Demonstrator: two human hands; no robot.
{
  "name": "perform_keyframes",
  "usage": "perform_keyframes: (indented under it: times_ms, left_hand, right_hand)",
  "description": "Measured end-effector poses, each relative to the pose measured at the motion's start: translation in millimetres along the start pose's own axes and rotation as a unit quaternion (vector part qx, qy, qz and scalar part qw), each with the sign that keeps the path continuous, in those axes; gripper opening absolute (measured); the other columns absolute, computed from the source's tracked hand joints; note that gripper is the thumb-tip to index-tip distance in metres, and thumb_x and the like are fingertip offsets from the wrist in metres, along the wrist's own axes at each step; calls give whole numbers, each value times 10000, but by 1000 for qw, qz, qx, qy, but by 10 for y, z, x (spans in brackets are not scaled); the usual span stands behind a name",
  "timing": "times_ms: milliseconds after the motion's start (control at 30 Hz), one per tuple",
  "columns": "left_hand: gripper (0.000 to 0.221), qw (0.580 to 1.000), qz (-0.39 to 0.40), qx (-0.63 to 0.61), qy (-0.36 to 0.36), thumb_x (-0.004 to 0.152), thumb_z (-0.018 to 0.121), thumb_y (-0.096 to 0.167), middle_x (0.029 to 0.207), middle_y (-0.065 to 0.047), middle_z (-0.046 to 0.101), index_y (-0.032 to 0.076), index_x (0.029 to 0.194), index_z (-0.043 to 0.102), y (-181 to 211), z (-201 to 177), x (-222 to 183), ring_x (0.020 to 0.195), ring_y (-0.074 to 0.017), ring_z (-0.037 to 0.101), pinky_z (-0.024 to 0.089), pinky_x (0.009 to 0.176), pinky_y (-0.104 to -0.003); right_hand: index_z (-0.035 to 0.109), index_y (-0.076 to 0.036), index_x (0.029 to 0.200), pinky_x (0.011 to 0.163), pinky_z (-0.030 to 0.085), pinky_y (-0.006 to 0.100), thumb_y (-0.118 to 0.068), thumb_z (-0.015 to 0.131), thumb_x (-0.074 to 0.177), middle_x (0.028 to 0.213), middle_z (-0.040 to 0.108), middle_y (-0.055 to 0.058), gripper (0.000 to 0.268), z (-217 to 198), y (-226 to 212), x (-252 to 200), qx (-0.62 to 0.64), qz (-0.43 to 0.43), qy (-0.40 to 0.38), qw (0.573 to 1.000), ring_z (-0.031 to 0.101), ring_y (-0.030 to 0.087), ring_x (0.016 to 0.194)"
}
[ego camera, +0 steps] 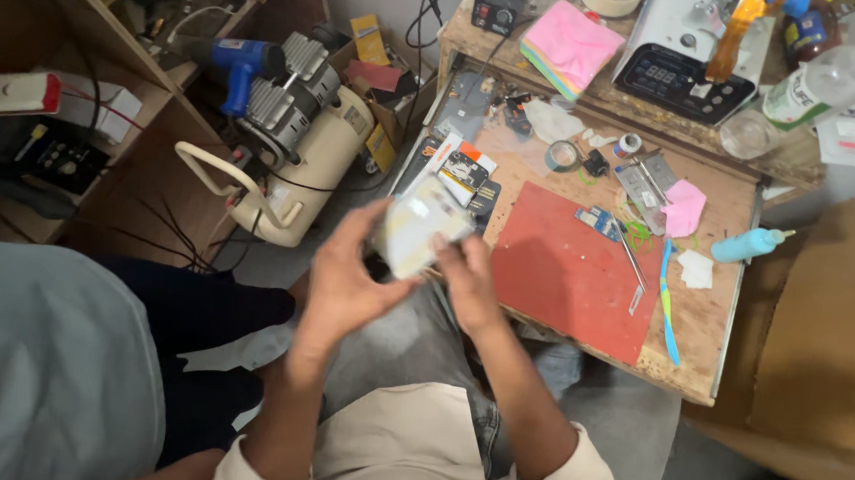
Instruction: The person disassembles a mobile phone using a screwdriver and a blue prying tool, removing internal components from the frame while seated at a workbench.
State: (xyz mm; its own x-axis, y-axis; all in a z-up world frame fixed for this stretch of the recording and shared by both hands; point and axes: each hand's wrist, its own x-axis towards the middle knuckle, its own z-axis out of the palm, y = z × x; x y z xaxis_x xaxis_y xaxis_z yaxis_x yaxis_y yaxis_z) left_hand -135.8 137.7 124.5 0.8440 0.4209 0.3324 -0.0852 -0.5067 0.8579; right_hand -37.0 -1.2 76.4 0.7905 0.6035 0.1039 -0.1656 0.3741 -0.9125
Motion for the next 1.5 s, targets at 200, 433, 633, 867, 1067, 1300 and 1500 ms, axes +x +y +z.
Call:
perform_keyframes:
  times_ms: [200,433,633,867,1067,1300,1500]
  left_hand:
    - [832,965,57,93,-237,566,905,231,1176,-164,668,100,1335,619,135,322,161,1027,-390,665,542,847,-469]
    - [858,929,145,85,-329,612,916,234,1136,-151,656,115,1402,603,199,1045,369,1055,-385,649,538,873,-475]
    - [1043,971,67,-160,-164,592,959,234,1373,-175,555,65,1484,444,-94,1445,249,1249,-292,623,582,1009,-425]
    - [943,779,-97,-610,-108,858,855,281,1460,-170,556,63,1595,308,-553,1902,-103,1385,-315,538,485,1168,-447]
    - [801,727,-171,-664,25,963,654,528,1214,-142,613,77,1559,364,-912,1720,92,1171,-326,617,510,1079,-510]
    - [921,707,-198,-678,-43,984,346,800,1108,-193,626,39,1494,437,-861,1717,-14,1037,-374,671,561,949,-541]
    - [1088,610,-216,-744,-165,889,305,876,1143,-174,630,20,1557,370,-606,1843,-163,961,-347,674,588,878,-577]
  right_hand:
    - [618,56,1331,954,543,305,-105,704,950,1192,718,85,422,-894,25,-429,-46,33,105,993,684,133,1074]
    - [638,39,1245,849,599,357,-80,673,985,1100,729,93,289,-1528,-92,-827,58,47,214,974,724,169,961]
    - [607,8,1261,928,593,389,-79,671,982,1183,707,109,299,-1662,-107,-888,135,10,243,960,719,200,1063]
    - [544,-8,1324,973,580,402,-120,694,978,1241,689,125,393,-1391,118,-855,182,48,210,960,704,226,1115]
    - [477,-95,1469,960,569,341,57,756,792,1276,673,100,747,-1378,-55,-844,118,112,35,986,692,170,1138]
    - [655,-20,1170,995,554,456,159,611,885,1201,737,118,340,-1748,48,-902,-307,-101,245,914,729,259,1101]
    - [677,-71,1004,1283,230,557,231,495,706,1406,669,107,461,-1872,-159,-870,-594,-173,181,764,535,351,1447]
